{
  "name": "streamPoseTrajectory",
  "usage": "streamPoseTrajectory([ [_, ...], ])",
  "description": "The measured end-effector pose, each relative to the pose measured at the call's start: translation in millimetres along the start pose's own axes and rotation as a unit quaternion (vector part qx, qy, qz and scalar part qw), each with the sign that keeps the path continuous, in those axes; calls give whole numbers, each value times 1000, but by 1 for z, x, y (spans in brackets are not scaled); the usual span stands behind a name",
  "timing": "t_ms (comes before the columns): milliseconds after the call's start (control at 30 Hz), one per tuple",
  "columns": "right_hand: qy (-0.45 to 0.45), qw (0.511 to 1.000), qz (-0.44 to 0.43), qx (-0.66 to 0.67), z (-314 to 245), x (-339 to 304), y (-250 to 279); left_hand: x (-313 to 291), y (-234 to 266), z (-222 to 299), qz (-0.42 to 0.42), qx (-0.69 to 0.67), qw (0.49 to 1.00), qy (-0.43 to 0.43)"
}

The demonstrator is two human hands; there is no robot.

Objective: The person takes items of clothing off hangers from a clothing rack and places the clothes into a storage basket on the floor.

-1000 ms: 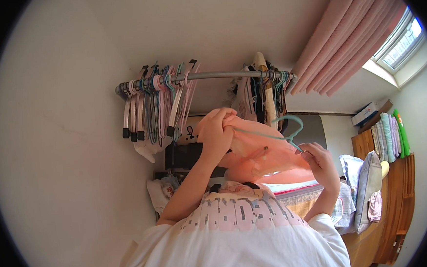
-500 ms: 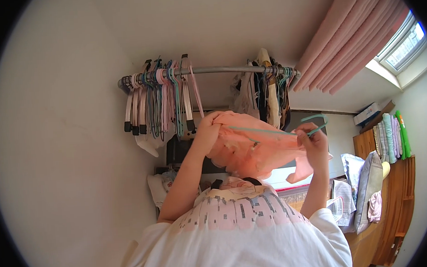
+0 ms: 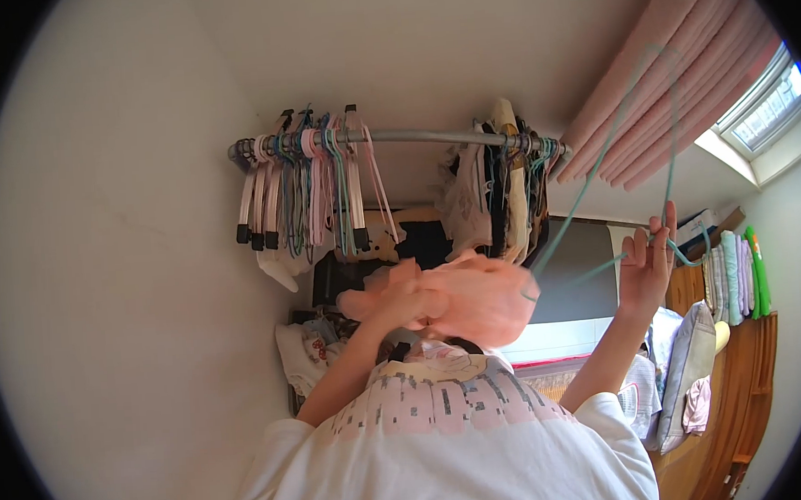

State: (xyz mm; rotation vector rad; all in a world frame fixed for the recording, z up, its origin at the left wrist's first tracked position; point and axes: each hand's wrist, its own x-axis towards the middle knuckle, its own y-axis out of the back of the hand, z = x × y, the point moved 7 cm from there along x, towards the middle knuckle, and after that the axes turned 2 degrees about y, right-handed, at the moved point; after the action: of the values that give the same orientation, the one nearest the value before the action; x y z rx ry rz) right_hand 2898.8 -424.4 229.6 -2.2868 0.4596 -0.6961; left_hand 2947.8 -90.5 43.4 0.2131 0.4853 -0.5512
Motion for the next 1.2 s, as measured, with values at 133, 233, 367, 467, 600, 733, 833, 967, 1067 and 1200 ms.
streamPoseTrajectory([
  [133,-170,883,-96,-426,58,-7,-11,-14,90,-82,154,-109,980,-69],
  [233,-348,830,-195,-390,181,-28,25,-65,105,-62,203,-144,966,-67],
  [367,-221,816,-233,-480,298,0,10,-104,117,-72,313,-113,940,-75],
  [467,-148,789,-202,-560,362,30,-20,-140,112,-51,373,-185,901,-124],
  [600,-218,797,-169,-538,421,42,-37,-195,122,-49,440,-259,849,-134],
  [733,-228,722,-202,-621,453,36,-7,-237,134,-90,498,-322,797,-116],
  [833,33,715,-229,-660,400,-21,-42,-273,130,-108,570,-379,713,-154],
  [967,-209,686,-579,-386,356,-202,-132,-242,113,-137,452,-390,789,-143],
  [1067,-29,650,-739,-174,354,-313,-147,-191,83,-98,269,-431,843,-177],
  [1200,-376,674,-624,-123,434,-377,-135,-227,80,-67,427,-4,872,-239],
])
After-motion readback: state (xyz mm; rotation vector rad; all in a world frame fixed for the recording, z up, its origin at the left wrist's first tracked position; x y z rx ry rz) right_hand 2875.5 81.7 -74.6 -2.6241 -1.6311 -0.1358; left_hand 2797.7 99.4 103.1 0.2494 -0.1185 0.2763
